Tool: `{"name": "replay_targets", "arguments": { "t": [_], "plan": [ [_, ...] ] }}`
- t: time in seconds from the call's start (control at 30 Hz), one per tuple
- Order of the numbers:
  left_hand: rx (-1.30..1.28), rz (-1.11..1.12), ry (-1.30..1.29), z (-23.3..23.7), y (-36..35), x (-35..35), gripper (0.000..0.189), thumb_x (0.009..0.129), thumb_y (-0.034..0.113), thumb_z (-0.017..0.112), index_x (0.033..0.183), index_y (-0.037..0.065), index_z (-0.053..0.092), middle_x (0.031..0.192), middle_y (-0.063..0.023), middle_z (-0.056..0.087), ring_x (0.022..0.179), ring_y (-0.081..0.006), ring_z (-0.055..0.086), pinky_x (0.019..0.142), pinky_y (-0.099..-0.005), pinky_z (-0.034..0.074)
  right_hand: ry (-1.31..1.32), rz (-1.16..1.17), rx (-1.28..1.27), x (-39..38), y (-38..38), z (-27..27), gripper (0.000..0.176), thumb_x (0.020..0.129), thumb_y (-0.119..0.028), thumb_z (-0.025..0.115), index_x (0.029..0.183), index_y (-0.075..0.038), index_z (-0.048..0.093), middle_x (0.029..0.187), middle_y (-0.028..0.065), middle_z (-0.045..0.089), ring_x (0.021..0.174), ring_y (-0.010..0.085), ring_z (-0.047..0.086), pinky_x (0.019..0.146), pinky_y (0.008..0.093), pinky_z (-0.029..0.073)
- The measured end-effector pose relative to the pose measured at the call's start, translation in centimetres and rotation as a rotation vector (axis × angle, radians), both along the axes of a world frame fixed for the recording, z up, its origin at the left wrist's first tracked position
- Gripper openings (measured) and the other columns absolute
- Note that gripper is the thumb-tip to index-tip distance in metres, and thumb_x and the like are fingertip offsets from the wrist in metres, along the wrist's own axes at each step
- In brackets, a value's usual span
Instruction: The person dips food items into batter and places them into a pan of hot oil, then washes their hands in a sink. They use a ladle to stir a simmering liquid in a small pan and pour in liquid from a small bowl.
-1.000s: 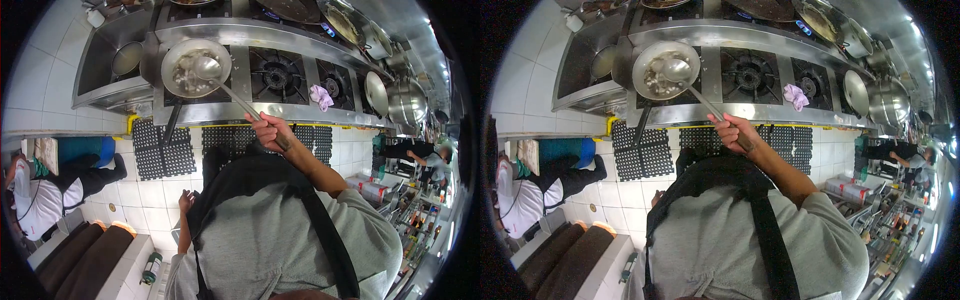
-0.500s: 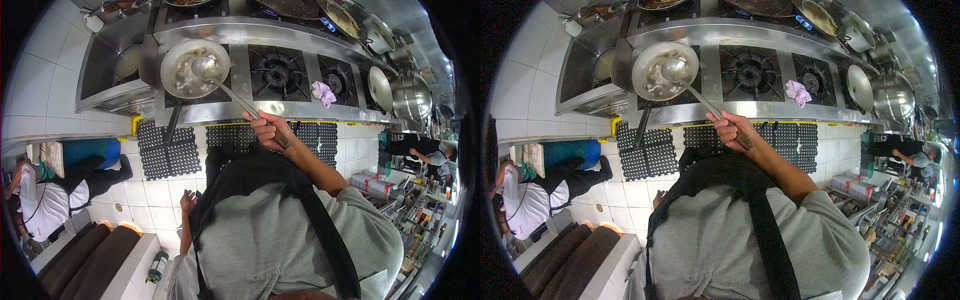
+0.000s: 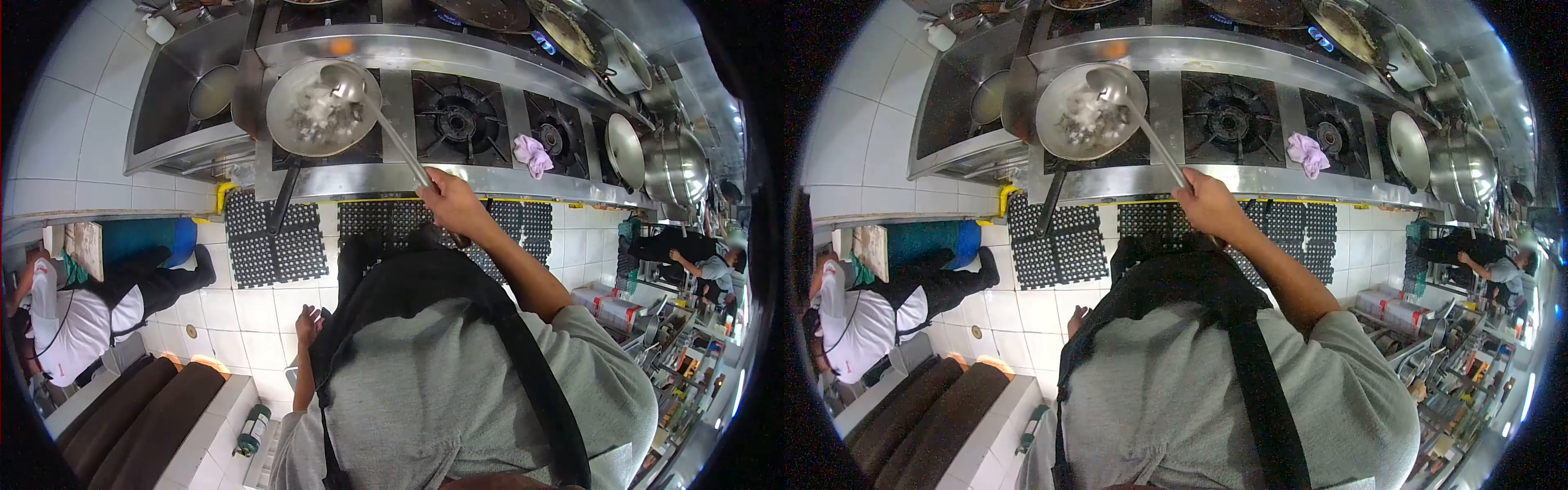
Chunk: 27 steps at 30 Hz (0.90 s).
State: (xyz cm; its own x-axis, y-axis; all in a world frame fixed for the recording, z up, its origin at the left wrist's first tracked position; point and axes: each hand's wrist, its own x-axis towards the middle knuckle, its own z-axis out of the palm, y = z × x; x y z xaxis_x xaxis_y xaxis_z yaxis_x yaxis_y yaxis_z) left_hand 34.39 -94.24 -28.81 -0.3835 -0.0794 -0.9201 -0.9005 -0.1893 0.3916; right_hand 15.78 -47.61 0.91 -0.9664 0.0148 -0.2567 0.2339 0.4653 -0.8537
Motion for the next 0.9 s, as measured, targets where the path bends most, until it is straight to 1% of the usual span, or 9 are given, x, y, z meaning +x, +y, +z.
{"name": "replay_targets", "arguments": {
  "t": [0.07, 0.1, 0.17, 0.2, 0.27, 0.33, 0.4, 0.5, 0.9],
  "plan": [
    [-0.017, -0.013, 0.012, 0.7, 0.3, -0.2, 0.071, 0.101, 0.055, 0.046, 0.139, -0.005, 0.047, 0.122, -0.0170, 0.064, 0.100, -0.0253, 0.066, 0.069, -0.0309, 0.055, -0.314, -0.154, -0.260, -1.0, -0.1, 1.0, 0.031, 0.099, -0.022, 0.055, 0.122, -0.002, 0.060, 0.072, 0.0030, 0.056, 0.056, 0.0123, 0.056, 0.049, 0.0291, 0.046],
    [-0.034, -0.029, 0.024, 0.7, 0.3, -0.2, 0.072, 0.101, 0.055, 0.047, 0.139, -0.005, 0.048, 0.122, -0.0169, 0.064, 0.099, -0.0248, 0.066, 0.068, -0.0305, 0.055, -0.313, -0.156, -0.260, -1.4, 0.2, 1.5, 0.031, 0.099, -0.022, 0.055, 0.122, -0.002, 0.060, 0.072, 0.0030, 0.056, 0.056, 0.0123, 0.056, 0.049, 0.0291, 0.046],
    [-0.038, -0.002, 0.057, -1.0, 0.0, 0.2, 0.072, 0.100, 0.056, 0.048, 0.139, -0.004, 0.048, 0.122, -0.0165, 0.064, 0.092, -0.0236, 0.066, 0.066, -0.0297, 0.053, -0.415, -0.217, -0.873, -2.3, 1.2, 2.3, 0.032, 0.102, -0.023, 0.052, 0.125, -0.002, 0.057, 0.074, -0.0001, 0.053, 0.057, 0.0094, 0.050, 0.047, 0.0247, 0.041],
    [-0.043, 0.029, 0.090, -1.5, -0.1, 0.2, 0.072, 0.100, 0.057, 0.049, 0.139, -0.003, 0.048, 0.122, -0.0161, 0.065, 0.084, -0.0223, 0.066, 0.063, -0.0290, 0.051, -0.412, -0.220, -0.875, -2.8, 1.9, 1.8, 0.032, 0.102, -0.023, 0.052, 0.125, -0.002, 0.057, 0.074, -0.0001, 0.053, 0.057, 0.0094, 0.050, 0.047, 0.0247, 0.041],
    [-0.042, 0.035, 0.065, -1.9, -0.3, 0.1, 0.072, 0.099, 0.058, 0.049, 0.139, -0.003, 0.048, 0.123, -0.0160, 0.064, 0.080, -0.0215, 0.065, 0.063, -0.0287, 0.050, -0.610, -0.250, -1.396, -3.6, 3.3, 0.1, 0.035, 0.103, -0.023, 0.051, 0.129, 0.000, 0.053, 0.075, -0.0024, 0.050, 0.054, 0.0065, 0.044, 0.045, 0.0207, 0.036],
    [-0.041, 0.046, 0.039, -1.6, -0.4, -0.1, 0.073, 0.099, 0.059, 0.050, 0.139, -0.002, 0.049, 0.123, -0.0159, 0.064, 0.075, -0.0207, 0.064, 0.062, -0.0284, 0.050, -0.627, -0.225, -1.487, -3.4, 4.0, -1.2, 0.039, 0.102, -0.024, 0.051, 0.130, 0.003, 0.049, 0.076, -0.0028, 0.050, 0.053, 0.0053, 0.043, 0.044, 0.0194, 0.037],
    [0.014, 0.068, 0.039, -1.2, -0.6, 0.1, 0.072, 0.099, 0.059, 0.049, 0.139, -0.002, 0.049, 0.122, -0.0158, 0.065, 0.078, -0.0199, 0.065, 0.063, -0.0291, 0.051, -0.704, -0.223, -1.728, -3.3, 4.2, -2.1, 0.041, 0.102, -0.023, 0.051, 0.133, 0.005, 0.046, 0.077, -0.0020, 0.050, 0.053, 0.0052, 0.044, 0.044, 0.0198, 0.039],
    [-0.010, 0.086, 0.031, -0.6, -0.6, 0.2, 0.071, 0.099, 0.059, 0.048, 0.138, -0.001, 0.049, 0.119, -0.0153, 0.066, 0.076, -0.0192, 0.065, 0.063, -0.0296, 0.050, -0.754, -0.252, -1.880, -3.2, 4.2, -2.6, 0.043, 0.103, -0.023, 0.051, 0.134, 0.006, 0.044, 0.077, -0.0015, 0.051, 0.053, 0.0048, 0.045, 0.043, 0.0205, 0.041],
    [-0.027, 0.001, 0.033, 0.5, -1.0, -0.4, 0.076, 0.097, 0.062, 0.049, 0.140, -0.001, 0.048, 0.124, -0.0158, 0.065, 0.066, -0.0160, 0.062, 0.055, -0.0277, 0.046, -0.766, -0.285, -1.901, -3.0, 3.6, -2.1, 0.044, 0.102, -0.021, 0.053, 0.135, 0.007, 0.043, 0.079, -0.0006, 0.052, 0.053, 0.0051, 0.048, 0.044, 0.0212, 0.041]
  ]
}}
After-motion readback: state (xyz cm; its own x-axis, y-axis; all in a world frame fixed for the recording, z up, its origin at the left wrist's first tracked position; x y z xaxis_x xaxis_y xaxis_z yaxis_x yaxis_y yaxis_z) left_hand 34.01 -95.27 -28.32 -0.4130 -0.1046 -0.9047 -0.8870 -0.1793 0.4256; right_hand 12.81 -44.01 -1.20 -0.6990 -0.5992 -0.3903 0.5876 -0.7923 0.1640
